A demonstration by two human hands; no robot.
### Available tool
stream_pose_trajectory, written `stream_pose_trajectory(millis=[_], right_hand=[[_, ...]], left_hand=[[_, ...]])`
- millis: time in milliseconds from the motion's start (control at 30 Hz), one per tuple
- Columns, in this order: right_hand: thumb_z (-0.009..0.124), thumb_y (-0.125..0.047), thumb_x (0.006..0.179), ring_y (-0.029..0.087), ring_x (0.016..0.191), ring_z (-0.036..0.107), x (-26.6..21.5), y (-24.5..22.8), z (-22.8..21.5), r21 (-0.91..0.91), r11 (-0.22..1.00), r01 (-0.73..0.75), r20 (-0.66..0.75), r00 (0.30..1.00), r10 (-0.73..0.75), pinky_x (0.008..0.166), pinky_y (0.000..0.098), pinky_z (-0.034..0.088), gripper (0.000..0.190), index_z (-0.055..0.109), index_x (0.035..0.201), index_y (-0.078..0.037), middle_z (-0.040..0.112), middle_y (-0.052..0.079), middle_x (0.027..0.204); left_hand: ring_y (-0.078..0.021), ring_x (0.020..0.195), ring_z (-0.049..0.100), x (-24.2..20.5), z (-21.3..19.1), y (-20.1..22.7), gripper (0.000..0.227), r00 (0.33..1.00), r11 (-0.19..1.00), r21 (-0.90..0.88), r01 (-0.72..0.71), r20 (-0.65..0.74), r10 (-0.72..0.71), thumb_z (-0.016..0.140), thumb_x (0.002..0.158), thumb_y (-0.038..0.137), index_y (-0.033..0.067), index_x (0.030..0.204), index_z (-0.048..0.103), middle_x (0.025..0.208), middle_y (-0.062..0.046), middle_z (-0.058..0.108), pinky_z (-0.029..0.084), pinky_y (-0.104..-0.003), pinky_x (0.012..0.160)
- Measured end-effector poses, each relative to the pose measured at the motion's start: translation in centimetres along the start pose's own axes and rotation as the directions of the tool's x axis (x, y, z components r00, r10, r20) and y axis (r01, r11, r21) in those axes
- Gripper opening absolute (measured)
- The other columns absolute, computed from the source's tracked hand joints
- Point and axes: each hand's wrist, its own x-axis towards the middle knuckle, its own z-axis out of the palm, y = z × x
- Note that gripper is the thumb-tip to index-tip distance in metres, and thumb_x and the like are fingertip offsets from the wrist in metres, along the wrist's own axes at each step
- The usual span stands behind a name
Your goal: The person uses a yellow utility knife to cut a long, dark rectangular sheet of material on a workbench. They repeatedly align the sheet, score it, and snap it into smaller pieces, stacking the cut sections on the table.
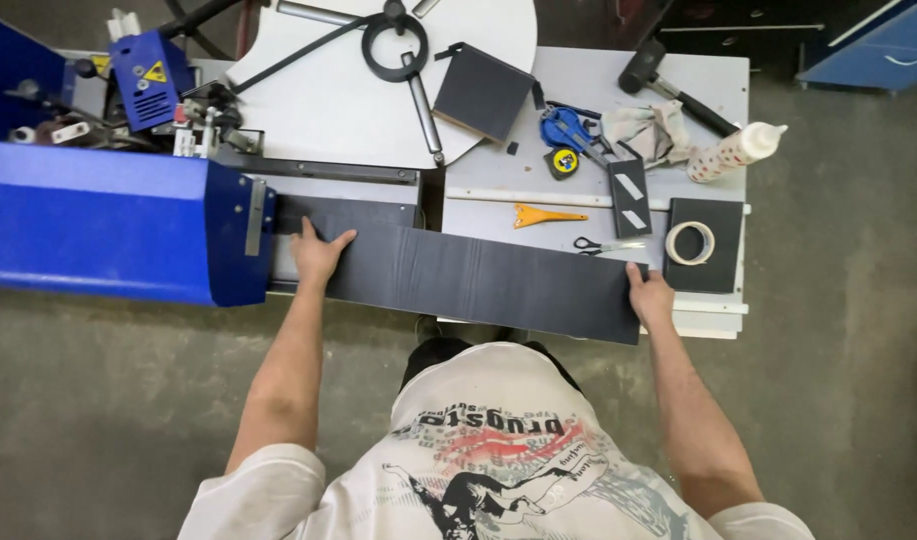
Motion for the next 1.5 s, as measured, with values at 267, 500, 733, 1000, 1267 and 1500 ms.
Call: stream_pose_trajectory(millis=[267,500,733,1000,1267,1500], right_hand=[[0.052,-0.067,0.104,0.045,0.117,0.066,-2.7,-2.6,-2.2,-0.015,0.999,-0.05,0.017,0.999,0.05,0.096,0.0534,0.054,0.077,0.069,0.125,0.006,0.072,0.032,0.116],[0.08,-0.05,0.089,0.046,0.105,0.067,-2.4,-1.5,1.0,0.014,0.999,0.051,-0.334,0.942,-0.043,0.094,0.0516,0.054,0.06,0.069,0.117,0.002,0.064,0.021,0.108],[0.086,-0.028,0.084,0.037,0.104,0.065,-9.8,-1.4,-0.4,-0.037,0.942,0.335,-0.551,0.779,-0.299,0.093,0.0448,0.048,0.041,0.069,0.115,-0.007,0.06,0.013,0.105],[0.083,-0.033,0.089,0.031,0.101,0.068,-16.3,2.9,0.1,0.144,0.954,0.265,-0.464,0.869,-0.172,0.092,0.0425,0.052,0.038,0.068,0.115,-0.01,0.061,0.008,0.105],[0.081,-0.023,0.089,0.036,0.104,0.068,-12.4,-3.5,-0.8,0.177,0.863,0.473,-0.452,0.818,-0.355,0.093,0.0439,0.053,0.028,0.072,0.113,-0.011,0.066,0.011,0.106],[0.071,-0.016,0.085,0.035,0.122,0.062,-0.8,-16.1,2.7,-0.162,0.656,0.737,-0.115,0.646,-0.755,0.099,0.049,0.05,0.048,0.067,0.132,-0.016,0.065,0.011,0.132]], left_hand=[[-0.039,0.119,0.062,-0.9,1.3,2.9,0.095,0.982,0.971,0.236,-0.023,-0.176,0.066,0.086,0.075,0.059,0.0051,0.147,0.055,0.134,-0.024,0.052,0.051,-0.048,0.101],[-0.0297,0.104,0.072,1.1,11.5,18.8,0.04,0.904,0.879,-0.262,-0.398,0.055,0.425,0.08,0.088,0.042,0.0102,0.111,0.077,0.102,-0.011,0.073,0.056,-0.039,0.087],[-0.0499,0.15,0.03,-0.8,8.6,35.6,0.096,0.836,0.829,0.141,-0.542,-0.011,0.548,0.087,0.078,0.05,-0.002,0.149,0.05,0.158,-0.038,0.026,0.025,-0.053,0.126],[-0.0601,0.152,0.001,1.8,8.1,39.7,0.138,0.91,0.889,0.275,-0.365,0.307,0.278,0.081,0.074,0.077,0.0121,0.168,0.003,0.165,-0.04,0.0,0.006,-0.08,0.114],[-0.0542,0.148,0.026,4.2,8.2,36.4,0.146,0.87,0.851,0.205,-0.484,0.217,0.443,0.083,0.064,0.085,0.0197,0.168,0.004,0.162,-0.034,0.014,0.032,-0.068,0.112],[-0.0357,0.129,0.061,5.8,17.2,16.1,0.088,0.693,0.025,-0.824,0.565,0.491,0.528,0.078,0.081,0.055,0.0192,0.156,0.048,0.151,-0.017,0.055,0.045,-0.047,0.115]])
